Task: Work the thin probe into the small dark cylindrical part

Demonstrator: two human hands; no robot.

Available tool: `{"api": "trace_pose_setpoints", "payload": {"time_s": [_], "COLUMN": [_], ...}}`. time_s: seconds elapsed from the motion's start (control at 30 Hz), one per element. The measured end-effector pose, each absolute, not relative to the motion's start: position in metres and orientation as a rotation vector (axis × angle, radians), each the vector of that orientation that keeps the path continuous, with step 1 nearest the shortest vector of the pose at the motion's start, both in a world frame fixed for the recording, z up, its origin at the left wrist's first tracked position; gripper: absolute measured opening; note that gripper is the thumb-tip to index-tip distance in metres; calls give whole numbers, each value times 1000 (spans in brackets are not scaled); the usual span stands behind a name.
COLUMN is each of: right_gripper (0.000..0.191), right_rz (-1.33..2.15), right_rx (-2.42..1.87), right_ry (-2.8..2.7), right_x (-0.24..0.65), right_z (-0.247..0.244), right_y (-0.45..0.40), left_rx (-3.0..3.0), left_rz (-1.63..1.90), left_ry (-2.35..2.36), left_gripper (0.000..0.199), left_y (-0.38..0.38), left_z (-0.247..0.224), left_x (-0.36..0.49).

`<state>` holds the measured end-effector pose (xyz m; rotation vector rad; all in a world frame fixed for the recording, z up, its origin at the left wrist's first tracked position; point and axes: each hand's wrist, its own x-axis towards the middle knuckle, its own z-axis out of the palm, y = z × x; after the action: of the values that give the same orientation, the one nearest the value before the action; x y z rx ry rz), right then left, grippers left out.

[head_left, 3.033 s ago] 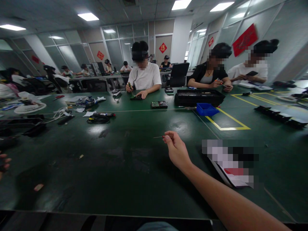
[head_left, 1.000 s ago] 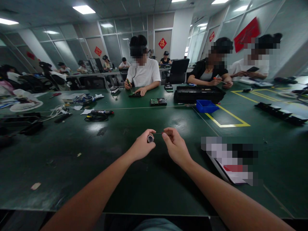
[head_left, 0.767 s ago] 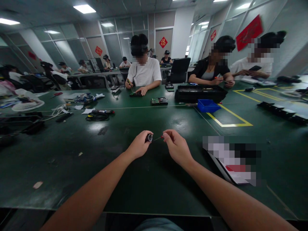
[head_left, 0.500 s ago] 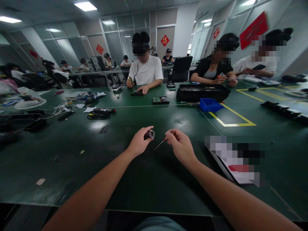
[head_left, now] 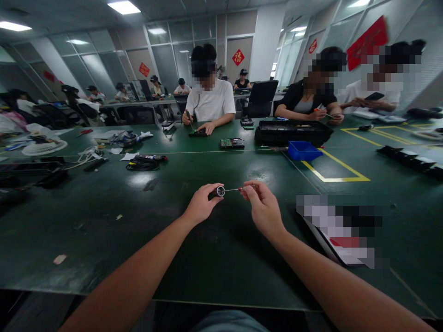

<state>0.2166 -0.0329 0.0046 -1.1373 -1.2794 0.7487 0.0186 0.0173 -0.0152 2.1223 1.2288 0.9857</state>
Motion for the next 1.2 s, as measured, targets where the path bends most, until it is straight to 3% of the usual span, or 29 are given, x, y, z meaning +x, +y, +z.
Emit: {"api": "trace_pose_setpoints", "payload": {"time_s": [0.2, 0.4, 0.93, 1.2], "right_gripper": [29, 47, 26, 21], "right_rz": [669, 534, 508, 735], "right_rx": [-1268, -1457, -1313, -1136], "right_ry": [-1353, -1439, -1546, -1544], "right_x": [220, 222, 222, 223], "right_z": [9, 16, 16, 6], "right_y": [-32, -34, -36, -32], "left_rx": [2151, 2193, 2212, 2214], "left_rz": [992, 974, 936, 940], "left_ry": [1226, 1240, 1245, 1269], "left_gripper": [40, 40, 40, 39], "left_y": [18, 17, 16, 17], "left_z": [-16, -14, -14, -12], "left_x": [18, 16, 15, 16]}}
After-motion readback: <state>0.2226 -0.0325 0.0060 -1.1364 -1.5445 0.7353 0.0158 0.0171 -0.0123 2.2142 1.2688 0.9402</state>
